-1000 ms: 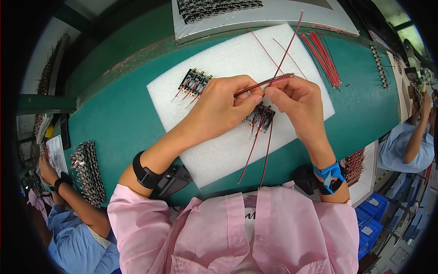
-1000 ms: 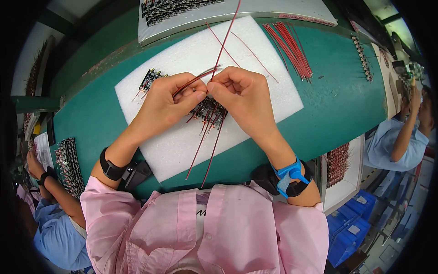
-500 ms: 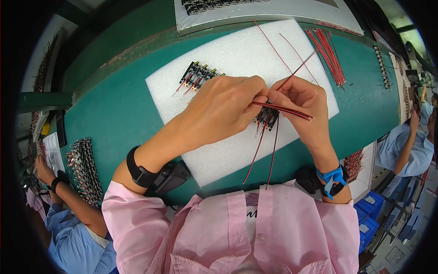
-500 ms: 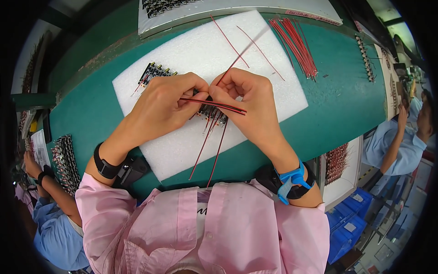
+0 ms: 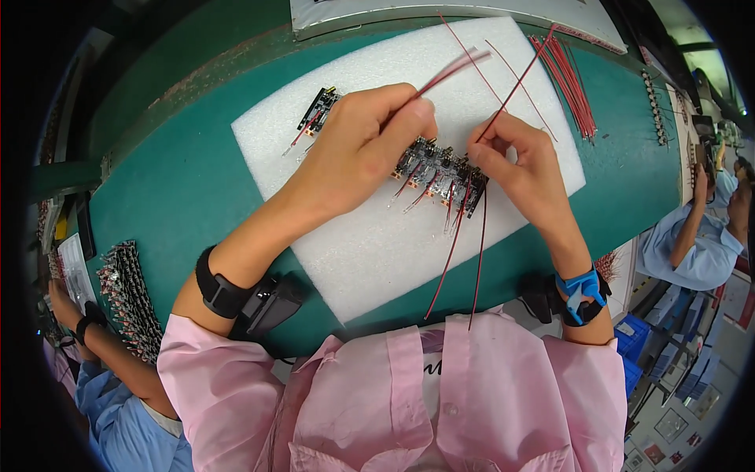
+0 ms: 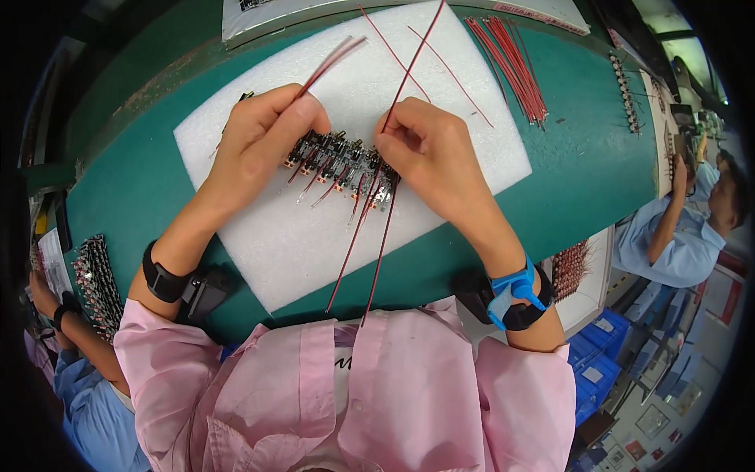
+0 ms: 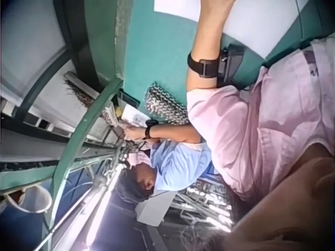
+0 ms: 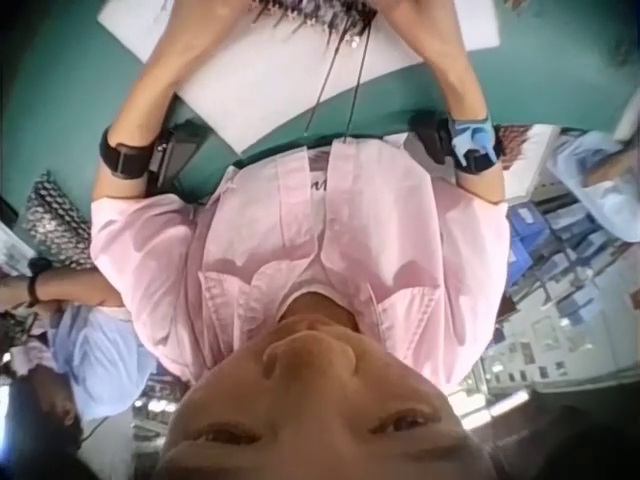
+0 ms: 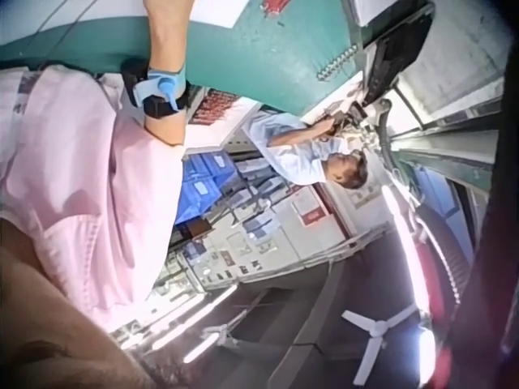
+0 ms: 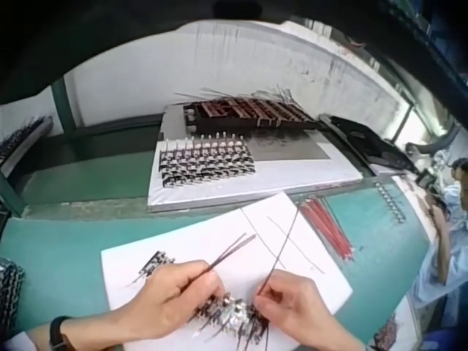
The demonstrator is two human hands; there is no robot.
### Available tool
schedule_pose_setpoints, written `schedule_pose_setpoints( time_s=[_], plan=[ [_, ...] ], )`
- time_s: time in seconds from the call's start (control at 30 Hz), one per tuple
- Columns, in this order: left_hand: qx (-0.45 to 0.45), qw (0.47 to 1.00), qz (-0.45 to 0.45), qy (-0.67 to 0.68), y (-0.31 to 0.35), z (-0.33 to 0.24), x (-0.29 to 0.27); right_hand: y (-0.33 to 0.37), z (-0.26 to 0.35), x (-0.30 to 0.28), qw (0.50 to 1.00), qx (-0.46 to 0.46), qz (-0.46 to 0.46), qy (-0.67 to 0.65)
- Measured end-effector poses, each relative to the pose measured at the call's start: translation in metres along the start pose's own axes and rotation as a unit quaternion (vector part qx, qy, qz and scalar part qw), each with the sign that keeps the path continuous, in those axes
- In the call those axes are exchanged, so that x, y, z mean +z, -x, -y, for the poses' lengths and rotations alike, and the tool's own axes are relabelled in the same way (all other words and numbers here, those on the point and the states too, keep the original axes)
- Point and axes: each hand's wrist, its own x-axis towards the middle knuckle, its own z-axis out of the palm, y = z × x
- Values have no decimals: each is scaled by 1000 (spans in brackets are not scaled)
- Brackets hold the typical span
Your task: Inserting and organizing multiple red wires into an electronic component housing at a production bench.
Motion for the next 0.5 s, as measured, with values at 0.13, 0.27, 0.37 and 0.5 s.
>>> schedule_pose_setpoints(
  time_s=[0.13, 0.27, 0.37, 0.5],
  plan=[
    [16, 999, -15, 33, -1, 7, -1, -3, 2, 7, 1000, -3, -6, 22],
    [55, 998, -27, 28, -2, 13, 4, -2, 2, 7, 999, -15, -11, 34],
    [63, 997, -27, 19, -3, 12, 3, -2, 3, 7, 999, -17, -20, 43],
    [55, 998, -22, 5, -2, 11, 2, -2, 3, 9, 998, -16, -37, 47]
  ],
)
